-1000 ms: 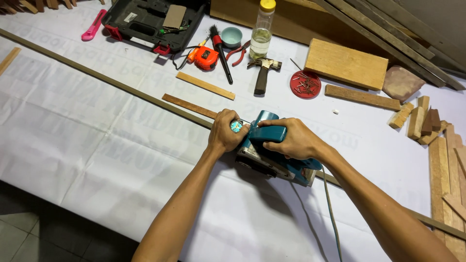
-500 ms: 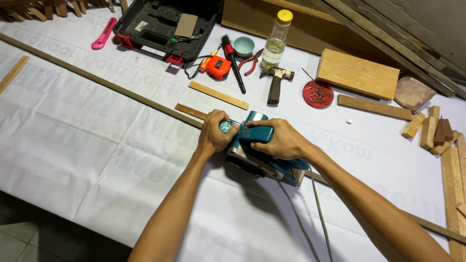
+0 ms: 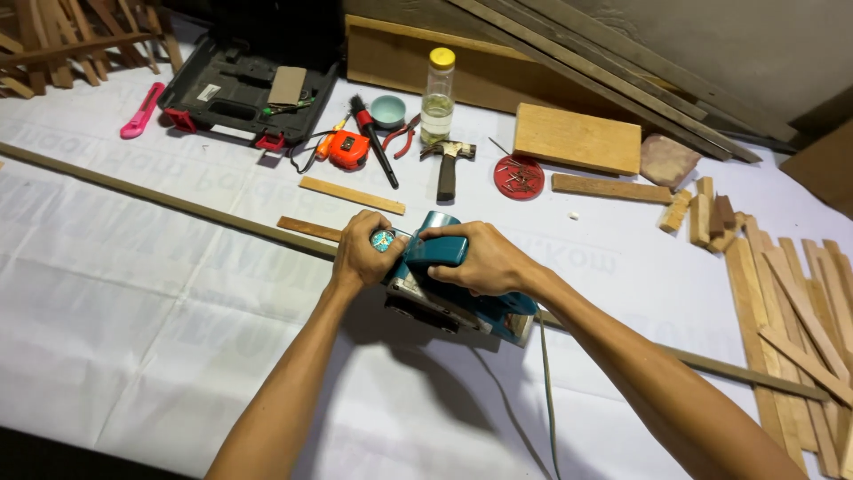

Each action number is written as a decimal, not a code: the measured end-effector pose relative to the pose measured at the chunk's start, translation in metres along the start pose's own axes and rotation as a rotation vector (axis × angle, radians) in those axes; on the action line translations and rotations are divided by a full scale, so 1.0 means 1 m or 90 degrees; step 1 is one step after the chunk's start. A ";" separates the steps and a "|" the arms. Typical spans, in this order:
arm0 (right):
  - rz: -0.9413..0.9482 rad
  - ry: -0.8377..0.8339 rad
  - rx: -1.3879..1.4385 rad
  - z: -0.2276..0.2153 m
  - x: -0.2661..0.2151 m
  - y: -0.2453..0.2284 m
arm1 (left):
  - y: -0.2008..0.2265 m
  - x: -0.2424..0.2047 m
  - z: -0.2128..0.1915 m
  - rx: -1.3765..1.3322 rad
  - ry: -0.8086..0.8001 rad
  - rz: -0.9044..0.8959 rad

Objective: Sanding a long thin wooden strip using a handheld power belt sander on a workbench.

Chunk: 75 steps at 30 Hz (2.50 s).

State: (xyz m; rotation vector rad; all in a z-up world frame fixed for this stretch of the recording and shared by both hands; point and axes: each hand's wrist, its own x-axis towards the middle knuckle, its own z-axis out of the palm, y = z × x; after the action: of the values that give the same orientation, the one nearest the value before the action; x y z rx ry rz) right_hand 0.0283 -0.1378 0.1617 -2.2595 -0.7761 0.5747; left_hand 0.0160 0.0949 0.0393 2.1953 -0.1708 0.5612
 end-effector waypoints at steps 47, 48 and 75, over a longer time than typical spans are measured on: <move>0.166 0.062 -0.007 -0.172 -0.378 0.285 | 0.327 -0.089 0.377 -0.083 -0.086 -0.036; 0.065 0.067 -0.033 -0.173 -0.378 0.301 | 0.329 -0.091 0.380 -0.075 -0.075 -0.041; 0.132 -0.015 -0.115 -0.163 -0.350 0.298 | 0.302 -0.111 0.385 -0.044 -0.030 -0.080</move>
State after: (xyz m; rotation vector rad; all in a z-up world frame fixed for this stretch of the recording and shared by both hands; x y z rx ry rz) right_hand -0.0211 -0.6214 0.1237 -2.5239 -0.6302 0.6513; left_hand -0.0467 -0.4011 -0.0066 2.1367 -0.0751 0.4279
